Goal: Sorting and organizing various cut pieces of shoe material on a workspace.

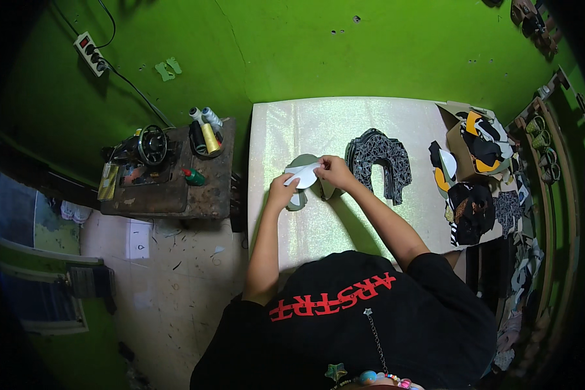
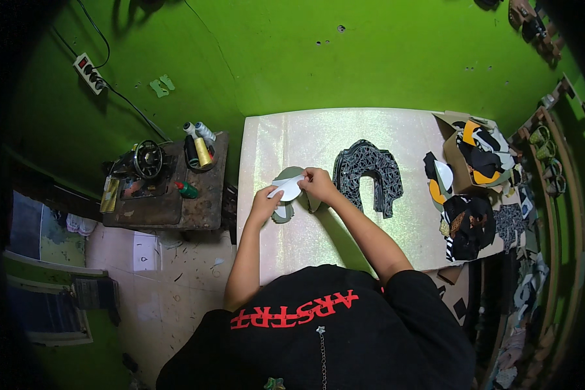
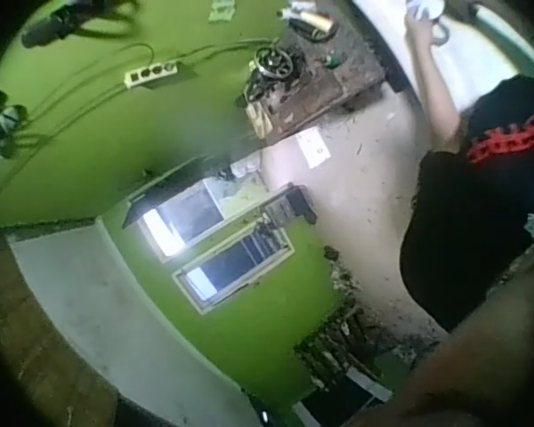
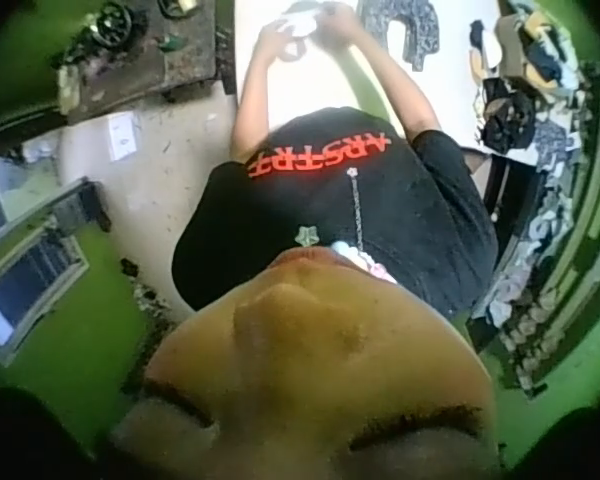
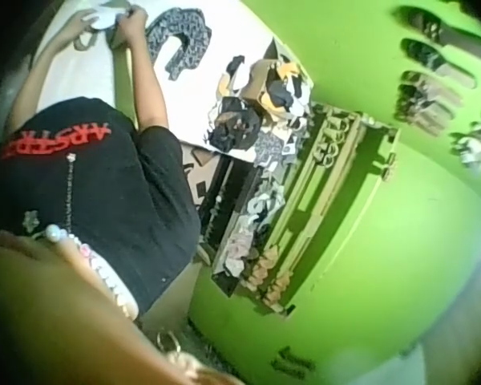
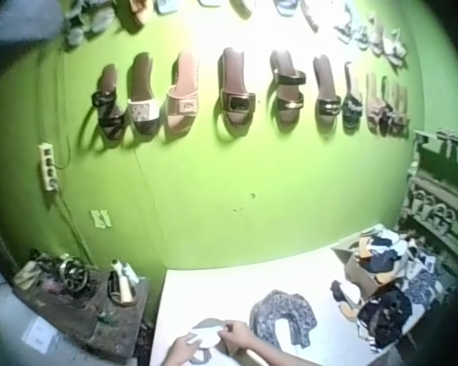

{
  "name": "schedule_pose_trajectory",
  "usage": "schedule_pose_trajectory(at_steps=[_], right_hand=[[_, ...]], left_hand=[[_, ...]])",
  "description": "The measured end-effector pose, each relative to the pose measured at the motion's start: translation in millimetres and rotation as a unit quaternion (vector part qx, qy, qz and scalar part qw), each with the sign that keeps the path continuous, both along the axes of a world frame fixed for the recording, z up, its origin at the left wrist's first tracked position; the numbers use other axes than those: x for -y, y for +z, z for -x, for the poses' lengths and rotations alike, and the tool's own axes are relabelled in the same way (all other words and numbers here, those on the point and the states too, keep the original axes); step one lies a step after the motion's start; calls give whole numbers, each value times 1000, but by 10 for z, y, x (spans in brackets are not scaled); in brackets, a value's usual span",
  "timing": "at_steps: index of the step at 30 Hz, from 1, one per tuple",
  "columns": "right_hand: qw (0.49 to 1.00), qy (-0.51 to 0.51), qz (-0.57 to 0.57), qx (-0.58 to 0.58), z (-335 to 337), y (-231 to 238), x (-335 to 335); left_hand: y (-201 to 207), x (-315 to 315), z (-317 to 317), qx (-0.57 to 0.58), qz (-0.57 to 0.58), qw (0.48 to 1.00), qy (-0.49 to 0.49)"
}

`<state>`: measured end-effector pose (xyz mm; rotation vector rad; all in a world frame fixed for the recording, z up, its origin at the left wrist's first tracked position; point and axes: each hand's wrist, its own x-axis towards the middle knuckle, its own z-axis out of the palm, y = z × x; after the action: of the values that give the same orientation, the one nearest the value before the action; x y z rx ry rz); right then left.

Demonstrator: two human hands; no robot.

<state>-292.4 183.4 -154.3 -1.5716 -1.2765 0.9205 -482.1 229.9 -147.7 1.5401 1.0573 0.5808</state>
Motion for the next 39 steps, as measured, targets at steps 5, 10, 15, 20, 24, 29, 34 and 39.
schedule_pose_trajectory(at_steps=[5, 10, 15, 20, 24, 29, 34, 39], right_hand=[[997, -73, -23, 23, 73, 169, -50], [998, 47, 29, -44, 165, 103, -48], [999, -8, 4, -54, 152, 66, -50], [996, 76, 24, 42, 33, 267, -72], [993, 101, -22, 61, -16, 193, -126], [995, 79, 52, 35, -69, 95, -141], [997, -21, 45, 63, -56, 176, -126], [993, -52, 30, 101, -35, 147, -154]], left_hand=[[-3, -76, -22, 2, 38, 999, 13], [-5, 87, -230, 192, 120, 967, 114], [-51, 109, -240, 135, 123, 979, 90], [84, 14, -199, 137, 64, 984, 94], [35, -145, -164, 154, 76, 982, 81], [73, -175, -164, 173, 68, 979, 84], [52, -238, -94, 81, 73, 992, 65], [-112, -259, -124, 99, 68, 988, 92]])
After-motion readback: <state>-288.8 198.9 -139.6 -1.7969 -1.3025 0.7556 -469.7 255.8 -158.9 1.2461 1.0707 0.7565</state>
